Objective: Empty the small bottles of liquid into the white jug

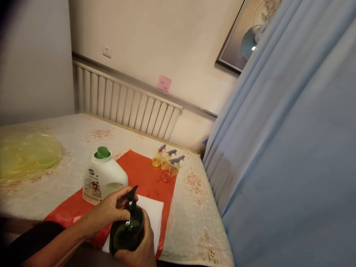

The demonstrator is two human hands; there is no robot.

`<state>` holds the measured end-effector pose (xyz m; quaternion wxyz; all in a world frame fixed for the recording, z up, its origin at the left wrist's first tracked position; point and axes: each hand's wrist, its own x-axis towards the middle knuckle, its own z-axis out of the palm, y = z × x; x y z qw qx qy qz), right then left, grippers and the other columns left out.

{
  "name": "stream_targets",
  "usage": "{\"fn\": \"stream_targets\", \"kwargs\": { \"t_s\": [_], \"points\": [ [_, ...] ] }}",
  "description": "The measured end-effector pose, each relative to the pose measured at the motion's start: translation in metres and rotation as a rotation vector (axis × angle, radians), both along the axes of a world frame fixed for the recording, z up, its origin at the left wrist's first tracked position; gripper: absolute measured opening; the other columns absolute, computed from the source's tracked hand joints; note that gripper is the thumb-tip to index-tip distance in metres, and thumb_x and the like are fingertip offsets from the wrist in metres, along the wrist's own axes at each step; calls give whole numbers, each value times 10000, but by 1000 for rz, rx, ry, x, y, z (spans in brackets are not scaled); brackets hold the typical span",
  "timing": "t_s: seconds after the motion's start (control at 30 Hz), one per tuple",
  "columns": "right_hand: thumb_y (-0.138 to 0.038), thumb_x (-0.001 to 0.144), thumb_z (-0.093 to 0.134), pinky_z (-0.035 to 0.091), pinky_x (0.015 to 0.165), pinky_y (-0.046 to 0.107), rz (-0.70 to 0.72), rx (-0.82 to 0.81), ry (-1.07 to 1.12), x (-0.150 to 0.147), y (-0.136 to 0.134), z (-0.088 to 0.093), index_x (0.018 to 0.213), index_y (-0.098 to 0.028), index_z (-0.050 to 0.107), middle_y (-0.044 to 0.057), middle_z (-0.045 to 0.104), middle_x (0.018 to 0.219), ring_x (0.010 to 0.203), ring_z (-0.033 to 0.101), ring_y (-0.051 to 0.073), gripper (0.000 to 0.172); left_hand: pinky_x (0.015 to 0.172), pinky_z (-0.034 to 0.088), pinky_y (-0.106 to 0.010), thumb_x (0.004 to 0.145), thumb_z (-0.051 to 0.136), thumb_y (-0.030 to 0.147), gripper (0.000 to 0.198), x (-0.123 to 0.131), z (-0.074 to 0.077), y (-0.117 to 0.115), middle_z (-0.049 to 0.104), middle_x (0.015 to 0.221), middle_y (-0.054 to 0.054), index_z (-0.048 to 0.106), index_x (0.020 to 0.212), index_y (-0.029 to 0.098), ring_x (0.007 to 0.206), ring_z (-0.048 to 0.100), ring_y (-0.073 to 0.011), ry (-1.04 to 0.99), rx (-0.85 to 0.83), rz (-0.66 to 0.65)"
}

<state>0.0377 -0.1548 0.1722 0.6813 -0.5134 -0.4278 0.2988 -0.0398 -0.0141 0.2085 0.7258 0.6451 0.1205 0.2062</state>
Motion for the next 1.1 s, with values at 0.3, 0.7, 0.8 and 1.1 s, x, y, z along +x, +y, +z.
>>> {"fn": "stream_targets", "kwargs": {
  "t_s": [0.3, 0.7, 0.8, 1.1],
  "points": [
    [-28, 455, 624, 481, 923, 363, -17, -32, 23, 5, 0, -16, 1291, -207, 496, 57, 648, 1208, 1098, 606, 289, 865, 996, 390, -403, 712, 699, 270, 324, -11, 9, 7, 707, 1072, -80, 677, 1026, 191, 1074, 601, -270, -40, -46, -165],
    [-35, 462, 618, 468, 956, 386, 20, -59, 29, 4, 0, -15, 1322, -210, 466, 64, 618, 1268, 1155, 581, 300, 891, 978, 411, -406, 654, 758, 258, 473, -9, -4, 8, 671, 1131, -83, 621, 1102, 193, 1083, 591, -269, -15, -107, -160],
    [-14, 461, 615, 461, 972, 385, -11, -83, 17, 5, 1, -22, 1343, -213, 443, 64, 603, 1294, 1182, 568, 297, 920, 971, 415, -398, 708, 704, 252, 338, -12, -1, 9, 698, 1040, -61, 641, 1033, 189, 1033, 613, -249, 7, -118, -208],
    [-45, 476, 644, 438, 1000, 362, 10, -37, -11, 3, 0, -7, 1303, -225, 488, 41, 607, 1280, 1196, 550, 284, 861, 796, 420, -281, 631, 730, 195, 319, -9, 6, 7, 624, 891, 20, 600, 923, 193, 914, 570, -199, 11, 116, -83]
  ]
}}
